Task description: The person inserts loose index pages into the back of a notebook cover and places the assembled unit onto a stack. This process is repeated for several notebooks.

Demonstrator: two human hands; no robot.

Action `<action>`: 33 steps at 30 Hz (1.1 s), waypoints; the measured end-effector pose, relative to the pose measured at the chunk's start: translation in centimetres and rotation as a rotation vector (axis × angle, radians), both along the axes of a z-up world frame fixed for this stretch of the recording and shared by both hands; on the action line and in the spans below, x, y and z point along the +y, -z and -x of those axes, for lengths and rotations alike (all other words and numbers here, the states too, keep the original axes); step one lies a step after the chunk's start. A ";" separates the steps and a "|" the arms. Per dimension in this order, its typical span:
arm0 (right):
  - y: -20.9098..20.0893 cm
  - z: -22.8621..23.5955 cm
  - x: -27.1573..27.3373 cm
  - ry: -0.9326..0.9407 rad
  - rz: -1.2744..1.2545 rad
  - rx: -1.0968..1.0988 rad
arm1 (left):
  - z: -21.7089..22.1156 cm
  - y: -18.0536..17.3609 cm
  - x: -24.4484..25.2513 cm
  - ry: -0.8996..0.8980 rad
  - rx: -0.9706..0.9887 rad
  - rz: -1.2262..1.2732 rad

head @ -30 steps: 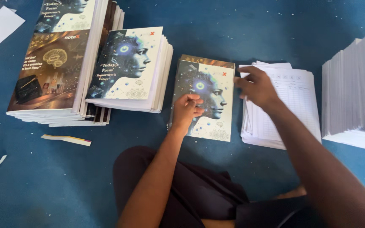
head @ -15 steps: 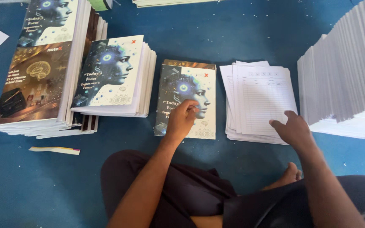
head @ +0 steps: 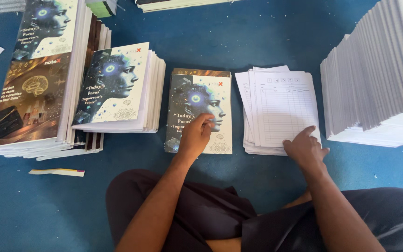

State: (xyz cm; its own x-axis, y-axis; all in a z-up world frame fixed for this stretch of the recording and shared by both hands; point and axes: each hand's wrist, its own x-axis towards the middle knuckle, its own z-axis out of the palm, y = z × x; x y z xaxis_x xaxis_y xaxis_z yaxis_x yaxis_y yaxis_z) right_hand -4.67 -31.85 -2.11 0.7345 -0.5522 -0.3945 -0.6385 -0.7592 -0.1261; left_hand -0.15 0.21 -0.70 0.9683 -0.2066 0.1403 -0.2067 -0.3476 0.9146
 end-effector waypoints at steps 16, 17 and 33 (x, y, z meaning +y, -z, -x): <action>-1.1 -0.3 0.8 -0.184 0.123 -0.108 | 0.3 -0.5 -0.3 0.039 0.015 -0.052; -1.2 -0.4 0.9 -0.193 0.125 -0.126 | 0.3 -0.5 -0.3 0.035 0.024 -0.055; -5.4 -0.3 6.9 -0.613 -0.249 -0.460 | -1.4 2.3 -0.9 0.080 0.580 0.377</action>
